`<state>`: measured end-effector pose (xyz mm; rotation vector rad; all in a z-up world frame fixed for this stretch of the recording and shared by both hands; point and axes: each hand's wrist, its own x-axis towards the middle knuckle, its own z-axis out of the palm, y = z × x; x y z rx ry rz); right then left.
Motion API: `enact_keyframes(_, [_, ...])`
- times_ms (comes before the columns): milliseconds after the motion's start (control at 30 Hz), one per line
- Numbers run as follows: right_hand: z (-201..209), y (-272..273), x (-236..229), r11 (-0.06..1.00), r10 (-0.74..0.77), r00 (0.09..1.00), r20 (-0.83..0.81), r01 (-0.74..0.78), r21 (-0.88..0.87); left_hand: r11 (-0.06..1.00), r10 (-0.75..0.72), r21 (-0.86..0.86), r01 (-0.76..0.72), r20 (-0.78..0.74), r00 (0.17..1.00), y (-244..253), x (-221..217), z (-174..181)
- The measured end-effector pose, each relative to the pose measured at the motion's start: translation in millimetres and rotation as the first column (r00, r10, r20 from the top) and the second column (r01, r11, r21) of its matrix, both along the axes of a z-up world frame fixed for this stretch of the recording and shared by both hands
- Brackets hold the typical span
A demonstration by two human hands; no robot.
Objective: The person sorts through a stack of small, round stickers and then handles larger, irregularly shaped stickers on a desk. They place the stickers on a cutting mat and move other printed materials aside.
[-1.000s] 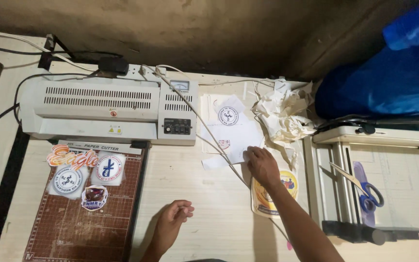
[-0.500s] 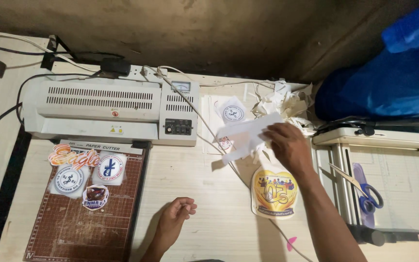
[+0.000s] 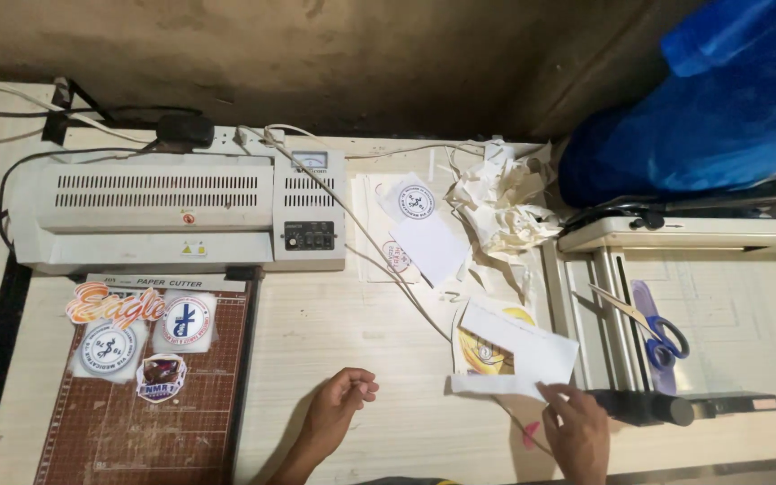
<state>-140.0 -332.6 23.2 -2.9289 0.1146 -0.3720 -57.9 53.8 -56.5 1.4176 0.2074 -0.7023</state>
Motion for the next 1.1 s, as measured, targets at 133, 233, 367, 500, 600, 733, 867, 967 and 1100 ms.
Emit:
enact_keyframes(133, [-7,-9,-4,0.993,-0.064,0.991,0.115,0.052,0.105,0.991,-0.07,0.112,0.077,-0.066,0.995,-4,10,37])
enact_keyframes(233, [-2,-37,1,0.929,-0.282,0.95,0.135,0.236,0.284,0.989,-0.072,0.127,0.078,-0.053,0.996,-1,10,35])
enact_keyframes(367, [-11,-69,16,0.723,-0.491,0.842,-0.223,0.536,0.435,0.995,-0.02,0.097,0.023,-0.032,0.999,4,9,30])
enact_keyframes(500, [-76,-93,14,0.688,-0.472,0.774,-0.423,0.623,0.373,0.983,-0.032,0.18,0.046,-0.085,0.996,3,10,43])
enact_keyframes(600, [-48,-45,25,0.84,-0.47,0.835,-0.286,0.523,0.148,0.995,-0.003,0.099,0.011,-0.081,0.997,4,2,27])
enact_keyframes(733, [13,36,73,0.928,-0.371,0.927,-0.053,0.372,0.017,0.999,0.019,0.029,-0.018,-0.025,1.0,5,-2,15])
enact_keyframes(867, [-4,64,136,0.979,-0.065,0.985,-0.16,0.094,0.18,0.996,-0.01,0.086,0.013,-0.042,0.999,0,5,22])
enact_keyframes(967, [-18,85,189,0.966,0.103,0.979,-0.174,-0.057,0.251,0.997,0.001,0.078,0.002,-0.034,0.999,-1,8,26])
enact_keyframes(1100, [-34,107,243,0.944,0.328,0.944,0.033,-0.328,0.021,0.991,0.026,0.13,-0.011,-0.115,0.993,5,16,38])
